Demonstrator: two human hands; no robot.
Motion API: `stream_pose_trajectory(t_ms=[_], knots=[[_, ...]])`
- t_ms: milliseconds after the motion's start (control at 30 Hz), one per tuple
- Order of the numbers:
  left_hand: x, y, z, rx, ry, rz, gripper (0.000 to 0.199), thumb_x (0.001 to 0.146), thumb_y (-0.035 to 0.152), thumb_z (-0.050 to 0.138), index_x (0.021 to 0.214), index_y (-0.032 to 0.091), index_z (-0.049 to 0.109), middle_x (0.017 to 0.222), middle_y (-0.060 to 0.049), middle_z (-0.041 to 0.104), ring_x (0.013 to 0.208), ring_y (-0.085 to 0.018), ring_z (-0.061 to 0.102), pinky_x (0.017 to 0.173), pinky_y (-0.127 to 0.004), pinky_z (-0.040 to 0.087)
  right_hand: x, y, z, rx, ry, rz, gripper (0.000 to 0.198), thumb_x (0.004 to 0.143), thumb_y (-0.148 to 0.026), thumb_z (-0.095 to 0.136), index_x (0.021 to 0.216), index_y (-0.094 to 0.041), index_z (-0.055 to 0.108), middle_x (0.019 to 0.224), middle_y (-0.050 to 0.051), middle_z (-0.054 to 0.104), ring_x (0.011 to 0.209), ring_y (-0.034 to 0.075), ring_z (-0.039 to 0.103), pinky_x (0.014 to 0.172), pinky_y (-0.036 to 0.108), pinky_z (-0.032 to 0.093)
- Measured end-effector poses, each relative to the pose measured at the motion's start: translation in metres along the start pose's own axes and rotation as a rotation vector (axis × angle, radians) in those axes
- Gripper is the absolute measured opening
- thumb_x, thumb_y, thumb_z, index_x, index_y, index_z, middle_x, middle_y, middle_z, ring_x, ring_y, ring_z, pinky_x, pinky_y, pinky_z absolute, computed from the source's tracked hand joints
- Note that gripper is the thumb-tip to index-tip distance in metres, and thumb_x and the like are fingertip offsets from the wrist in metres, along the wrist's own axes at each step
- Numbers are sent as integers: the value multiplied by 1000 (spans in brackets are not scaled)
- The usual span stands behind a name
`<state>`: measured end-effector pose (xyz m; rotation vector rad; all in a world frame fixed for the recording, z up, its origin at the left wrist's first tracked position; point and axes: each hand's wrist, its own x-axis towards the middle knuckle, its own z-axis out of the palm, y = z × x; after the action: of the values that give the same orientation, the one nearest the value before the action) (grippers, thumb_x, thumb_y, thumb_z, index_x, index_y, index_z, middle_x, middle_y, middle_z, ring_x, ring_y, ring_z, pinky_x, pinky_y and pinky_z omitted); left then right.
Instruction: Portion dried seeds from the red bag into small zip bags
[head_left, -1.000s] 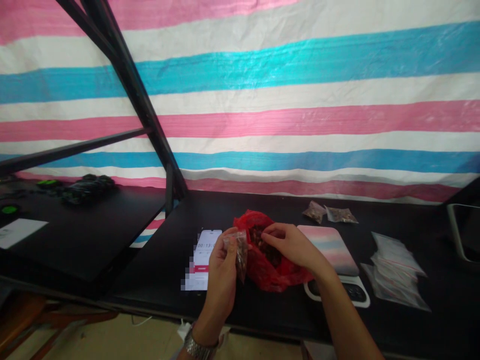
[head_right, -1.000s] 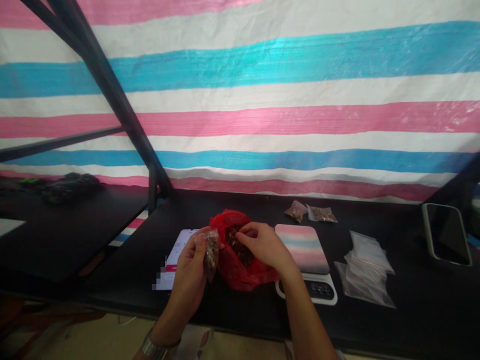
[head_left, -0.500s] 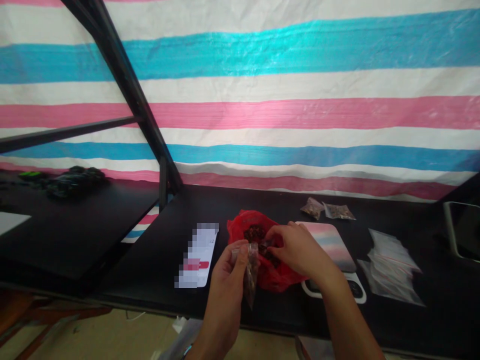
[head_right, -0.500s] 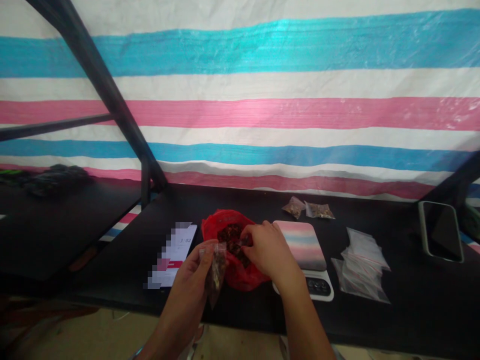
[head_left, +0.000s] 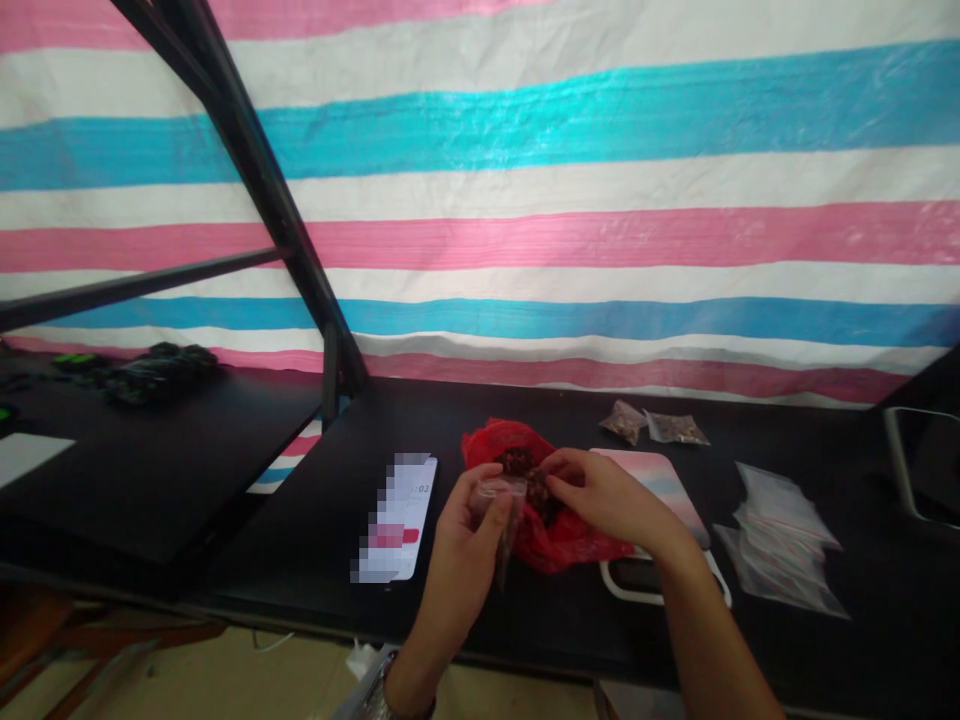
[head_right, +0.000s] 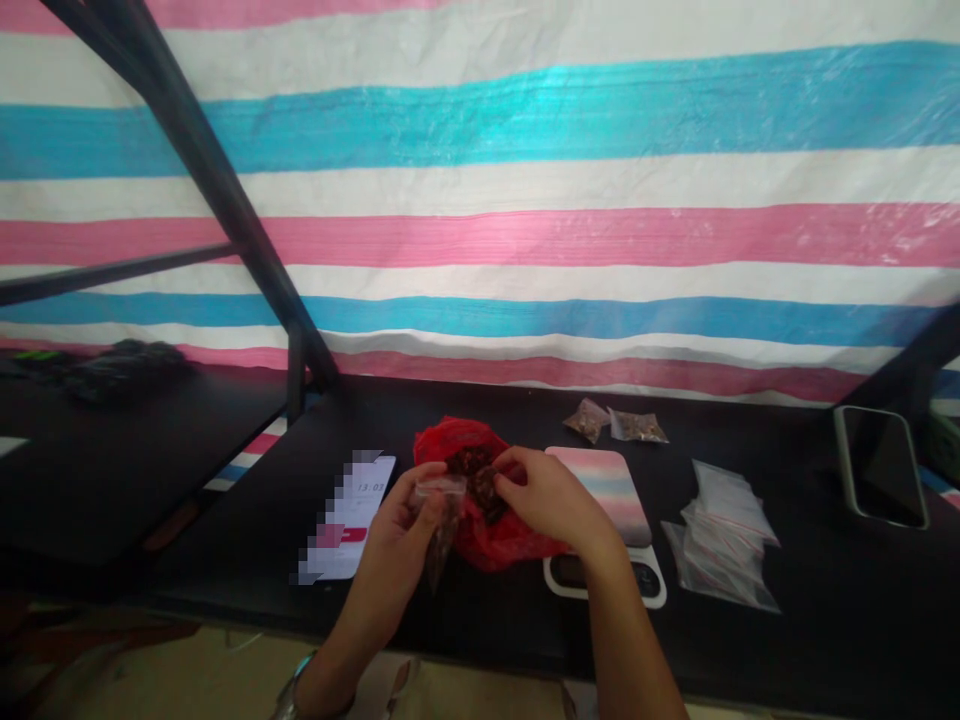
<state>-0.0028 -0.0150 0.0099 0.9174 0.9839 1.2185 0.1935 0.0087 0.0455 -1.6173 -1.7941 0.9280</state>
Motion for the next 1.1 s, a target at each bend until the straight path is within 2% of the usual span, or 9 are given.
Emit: stream_pose_trajectory(t_ms=[167, 300, 467, 567, 667, 800, 967, 1100], knots=[[0, 0, -2, 116, -73, 83, 54, 78, 39, 87, 124, 21, 66, 98, -4, 80, 88, -19, 75, 86, -31, 57, -3, 3, -10, 58, 77, 13, 23, 96, -29, 60, 109, -19, 76, 97, 6, 83, 87, 23, 77, 78, 33, 56], [2, -7, -6, 171, -101, 104, 50, 80, 32, 82, 126, 21, 64, 103, -5, 80, 97, -22, 75, 96, -36, 56, -8, -6, -14, 125, 99, -39, 23, 96, -35, 62, 109, -22, 75, 95, 4, 82, 86, 21, 76, 79, 33, 57], [5, -12, -8, 170, -131, 97, 50, 82, 28, 79, 129, 22, 64, 117, -7, 79, 110, -24, 74, 103, -38, 53, -16, -32, -8, 113, 111, -158, 22, 93, -30, 68, 113, -25, 76, 107, 4, 82, 101, 22, 75, 97, 37, 54], [7, -12, -8, 175, -103, 126, 46, 83, 28, 80, 127, 22, 67, 127, -9, 77, 116, -25, 72, 105, -37, 52, -17, -42, 0, -17, 135, -207, 22, 90, -23, 74, 111, -28, 78, 113, 3, 81, 108, 25, 71, 104, 43, 48], [10, -10, -7, 167, -71, 151, 44, 84, 32, 80, 125, 22, 69, 123, -8, 79, 113, -26, 74, 103, -37, 54, -17, -45, 6, -139, 173, -216, 30, 87, -17, 77, 113, -32, 79, 114, 2, 80, 110, 27, 68, 105, 47, 44], [10, -7, -6, 136, -101, 155, 43, 86, 35, 80, 125, 21, 70, 121, -9, 79, 111, -26, 74, 101, -37, 55, -17, -45, 8, -212, 198, -245, 32, 88, -16, 76, 116, -32, 78, 113, 3, 79, 112, 28, 67, 106, 50, 39], [10, -7, -7, 74, -136, 139, 44, 89, 41, 80, 128, 22, 70, 127, -9, 78, 114, -26, 74, 103, -36, 54, -17, -46, 6, -150, 200, -230, 31, 87, -20, 77, 116, -33, 78, 115, 3, 79, 113, 28, 68, 109, 52, 40], [11, -8, -9, 38, -140, 112, 44, 90, 45, 80, 127, 22, 70, 127, -9, 78, 116, -26, 74, 103, -35, 54, -12, -38, 5, 41, 172, -211, 23, 92, -26, 72, 114, -29, 76, 113, 3, 81, 108, 25, 72, 104, 44, 49]])
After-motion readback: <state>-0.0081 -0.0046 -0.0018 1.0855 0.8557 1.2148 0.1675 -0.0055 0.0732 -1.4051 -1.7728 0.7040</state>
